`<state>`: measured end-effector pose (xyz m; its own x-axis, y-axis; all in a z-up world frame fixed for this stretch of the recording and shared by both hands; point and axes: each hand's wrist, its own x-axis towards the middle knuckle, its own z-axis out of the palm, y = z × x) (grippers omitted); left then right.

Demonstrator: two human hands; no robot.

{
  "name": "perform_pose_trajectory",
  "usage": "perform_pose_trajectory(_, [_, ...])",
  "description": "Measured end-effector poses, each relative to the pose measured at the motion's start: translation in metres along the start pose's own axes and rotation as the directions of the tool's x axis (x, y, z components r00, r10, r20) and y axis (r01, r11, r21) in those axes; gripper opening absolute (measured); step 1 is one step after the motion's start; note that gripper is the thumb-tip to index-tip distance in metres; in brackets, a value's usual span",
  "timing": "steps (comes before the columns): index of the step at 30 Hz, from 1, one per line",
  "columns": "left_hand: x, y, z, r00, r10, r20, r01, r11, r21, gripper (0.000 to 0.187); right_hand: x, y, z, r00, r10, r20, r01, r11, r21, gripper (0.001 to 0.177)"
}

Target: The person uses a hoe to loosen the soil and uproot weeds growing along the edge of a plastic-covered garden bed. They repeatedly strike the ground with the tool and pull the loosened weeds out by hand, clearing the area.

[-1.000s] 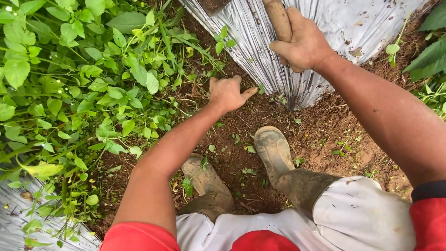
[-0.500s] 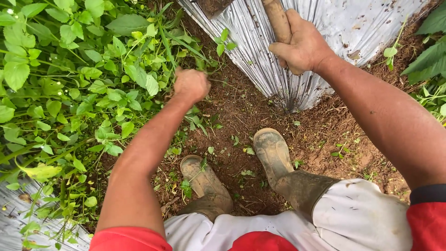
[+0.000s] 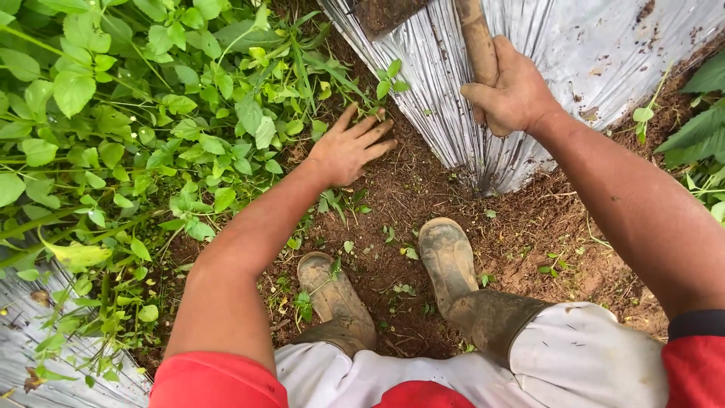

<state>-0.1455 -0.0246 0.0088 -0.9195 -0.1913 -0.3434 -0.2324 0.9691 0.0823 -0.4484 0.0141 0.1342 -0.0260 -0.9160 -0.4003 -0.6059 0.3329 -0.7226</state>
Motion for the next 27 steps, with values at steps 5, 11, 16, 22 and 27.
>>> perform_pose_trajectory(5, [-0.027, -0.07, -0.005, 0.884, -0.398, 0.244, 0.367, 0.916, 0.163, 0.084, 0.001, 0.001, 0.0, 1.0, 0.001, 0.009, -0.001, 1.0, 0.008, 0.041])
perform_pose_trajectory(11, [-0.076, -0.107, -0.015, 0.638, -0.709, 0.299, 0.736, 0.677, 0.035, 0.091, -0.003, -0.008, 0.0, 0.999, 0.034, 0.017, -0.035, 0.999, 0.017, 0.04])
perform_pose_trajectory(16, [-0.089, -0.098, -0.005, 0.635, -0.706, 0.314, 0.728, 0.683, 0.063, 0.083, -0.005, -0.03, 0.011, 0.984, 0.174, -0.036, -0.174, 0.985, 0.006, 0.037])
perform_pose_trajectory(22, [-0.096, -0.077, -0.037, 0.638, -0.755, 0.154, 0.77, 0.62, -0.151, 0.081, 0.018, -0.07, 0.051, 0.991, -0.032, -0.127, 0.069, 0.952, 0.297, 0.036])
perform_pose_trajectory(27, [-0.092, -0.07, -0.052, 0.644, -0.76, 0.085, 0.755, 0.615, -0.227, 0.096, 0.068, -0.105, 0.097, 0.992, -0.102, -0.078, 0.119, 0.961, 0.249, 0.04])
